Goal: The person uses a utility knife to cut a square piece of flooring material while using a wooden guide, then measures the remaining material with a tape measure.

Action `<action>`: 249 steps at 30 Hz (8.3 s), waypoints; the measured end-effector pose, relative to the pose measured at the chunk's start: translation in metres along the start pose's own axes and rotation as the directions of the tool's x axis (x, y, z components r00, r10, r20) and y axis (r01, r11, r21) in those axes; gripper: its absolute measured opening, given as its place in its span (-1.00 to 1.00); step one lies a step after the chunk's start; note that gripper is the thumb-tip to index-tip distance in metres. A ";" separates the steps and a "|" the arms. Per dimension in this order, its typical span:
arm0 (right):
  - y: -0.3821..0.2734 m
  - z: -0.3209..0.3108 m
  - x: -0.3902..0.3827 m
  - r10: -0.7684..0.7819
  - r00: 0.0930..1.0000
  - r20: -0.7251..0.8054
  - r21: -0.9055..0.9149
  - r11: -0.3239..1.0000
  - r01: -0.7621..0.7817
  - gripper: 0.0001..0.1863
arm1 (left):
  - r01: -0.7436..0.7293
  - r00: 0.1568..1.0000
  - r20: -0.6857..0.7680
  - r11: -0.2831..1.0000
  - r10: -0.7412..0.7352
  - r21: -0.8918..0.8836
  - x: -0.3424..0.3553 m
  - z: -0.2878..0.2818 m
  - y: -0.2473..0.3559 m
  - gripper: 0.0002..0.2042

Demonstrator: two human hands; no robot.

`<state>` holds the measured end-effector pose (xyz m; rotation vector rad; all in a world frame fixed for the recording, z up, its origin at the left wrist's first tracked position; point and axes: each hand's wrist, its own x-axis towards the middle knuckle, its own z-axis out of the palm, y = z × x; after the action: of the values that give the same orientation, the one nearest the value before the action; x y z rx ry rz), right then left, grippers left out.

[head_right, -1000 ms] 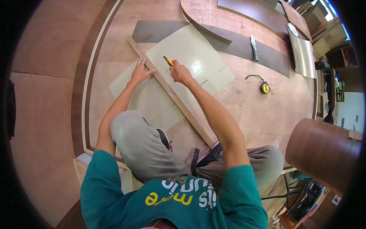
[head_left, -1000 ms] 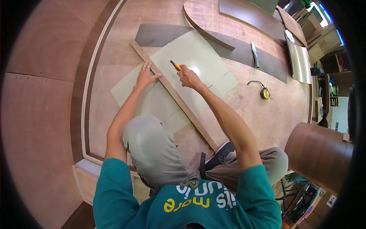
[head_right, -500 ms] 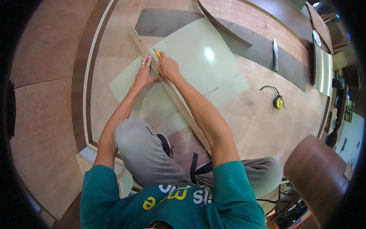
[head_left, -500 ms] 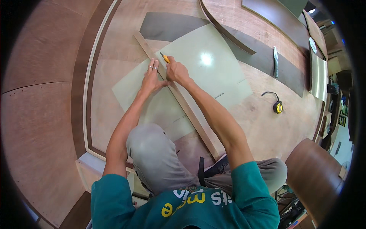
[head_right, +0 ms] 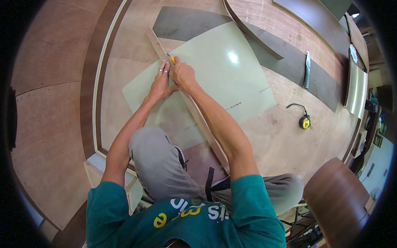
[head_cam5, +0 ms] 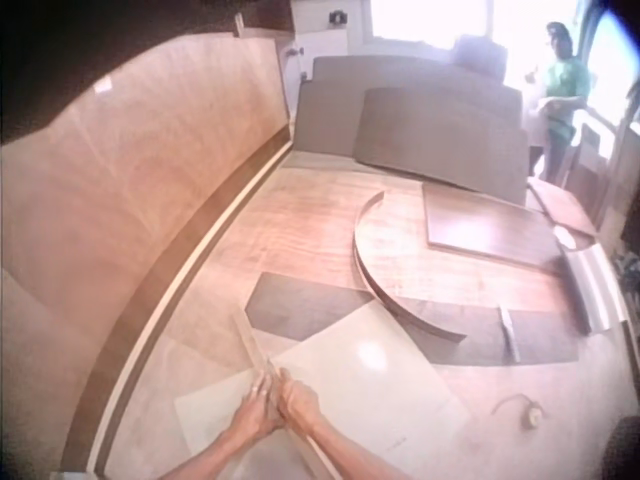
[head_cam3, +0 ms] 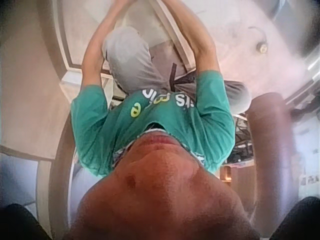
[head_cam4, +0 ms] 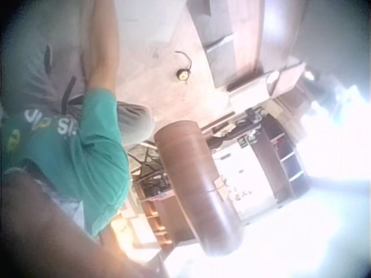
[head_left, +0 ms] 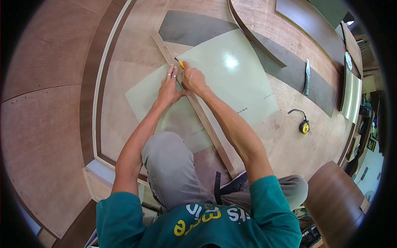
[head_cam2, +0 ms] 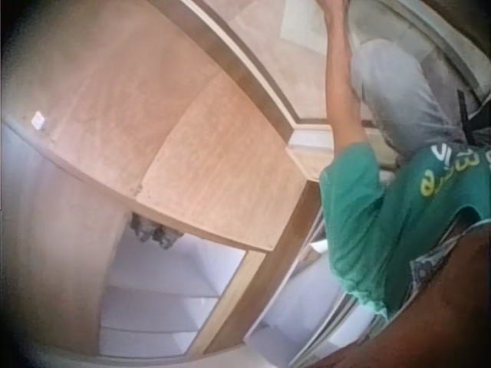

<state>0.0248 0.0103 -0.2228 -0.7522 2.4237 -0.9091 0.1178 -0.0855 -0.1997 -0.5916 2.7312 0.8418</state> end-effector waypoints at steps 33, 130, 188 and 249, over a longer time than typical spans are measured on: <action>-0.041 -0.024 0.013 0.110 0.966 0.233 -0.248 0.967 -0.051 -0.66 | -0.018 0.999 -0.029 0.999 0.017 -0.031 0.000 0.001 -0.007 0.11; -0.042 -0.584 -0.366 0.300 0.347 -0.889 0.450 0.426 0.785 -0.84 | -0.041 0.998 -0.057 0.999 0.040 -0.023 0.011 0.033 -0.032 0.03; 0.067 -0.318 -0.418 0.708 0.568 -0.421 0.890 0.443 0.107 -0.69 | -0.003 1.000 -0.031 0.982 -0.003 -0.187 0.041 0.053 -0.060 -0.32; 0.106 -0.369 -0.476 0.739 0.368 -0.564 0.824 0.478 0.303 -0.75 | 0.027 0.998 0.041 0.956 -0.041 0.291 0.007 0.036 -0.007 -0.39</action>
<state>0.1396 0.5429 0.0560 0.8429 2.0437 -2.6080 0.1178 -0.0723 -0.2349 -0.5470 2.7203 0.4265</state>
